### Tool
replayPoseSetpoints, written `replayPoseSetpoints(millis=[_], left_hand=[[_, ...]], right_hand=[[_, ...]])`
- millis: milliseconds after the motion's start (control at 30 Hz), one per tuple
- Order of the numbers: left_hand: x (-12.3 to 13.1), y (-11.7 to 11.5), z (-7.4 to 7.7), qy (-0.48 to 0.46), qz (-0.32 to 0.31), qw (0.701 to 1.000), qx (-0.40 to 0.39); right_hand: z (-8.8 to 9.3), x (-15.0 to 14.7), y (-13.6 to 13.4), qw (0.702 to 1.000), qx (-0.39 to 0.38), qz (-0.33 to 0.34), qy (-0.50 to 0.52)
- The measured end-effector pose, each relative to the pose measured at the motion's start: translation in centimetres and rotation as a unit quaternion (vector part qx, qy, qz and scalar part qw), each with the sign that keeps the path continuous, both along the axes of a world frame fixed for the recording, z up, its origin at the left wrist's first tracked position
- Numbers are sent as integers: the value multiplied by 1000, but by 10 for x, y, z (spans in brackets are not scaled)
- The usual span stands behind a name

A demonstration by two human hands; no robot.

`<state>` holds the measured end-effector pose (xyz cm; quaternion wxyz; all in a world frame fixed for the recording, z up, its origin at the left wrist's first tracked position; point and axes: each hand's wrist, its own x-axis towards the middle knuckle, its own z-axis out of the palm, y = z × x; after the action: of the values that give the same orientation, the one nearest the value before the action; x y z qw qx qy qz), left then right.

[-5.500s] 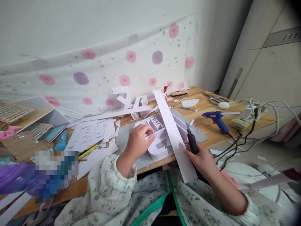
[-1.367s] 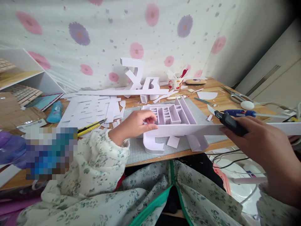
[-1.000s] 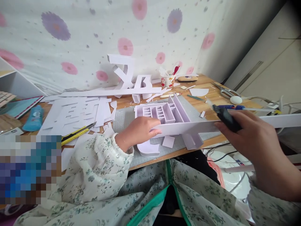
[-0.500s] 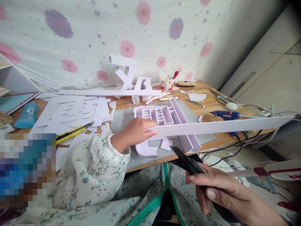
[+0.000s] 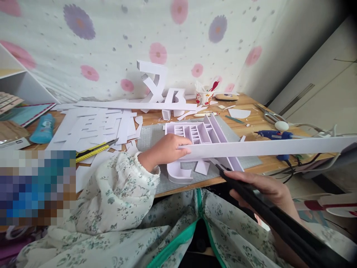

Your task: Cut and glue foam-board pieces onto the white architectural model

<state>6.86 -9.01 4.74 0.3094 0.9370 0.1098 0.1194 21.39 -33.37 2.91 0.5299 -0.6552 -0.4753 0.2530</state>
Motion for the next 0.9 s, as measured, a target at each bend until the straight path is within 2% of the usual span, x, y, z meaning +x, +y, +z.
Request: replayPoseSetpoints(millis=[100,233,367,467,600,900], left_hand=[[0,1,2,16,-9,999,-29],[1,1,1,18,-6,1000,-13],[2,-1,-1,27,11,999,37],[3,-1,-3,28,15,998,60],[2,-1,-4,22,5,997,73],[3,-2,-4,17,-4,997,79]], right_hand=[[3,-2,14,989,57,-37,-131],[3,-1,31,974,98,-101,-175],[3,2,47,961,100,-84,-244],[-1,3,53,960,74,-69,-259],[-8,-1,58,966,42,-86,-241],[-9,-7,68,954,53,-111,-272]])
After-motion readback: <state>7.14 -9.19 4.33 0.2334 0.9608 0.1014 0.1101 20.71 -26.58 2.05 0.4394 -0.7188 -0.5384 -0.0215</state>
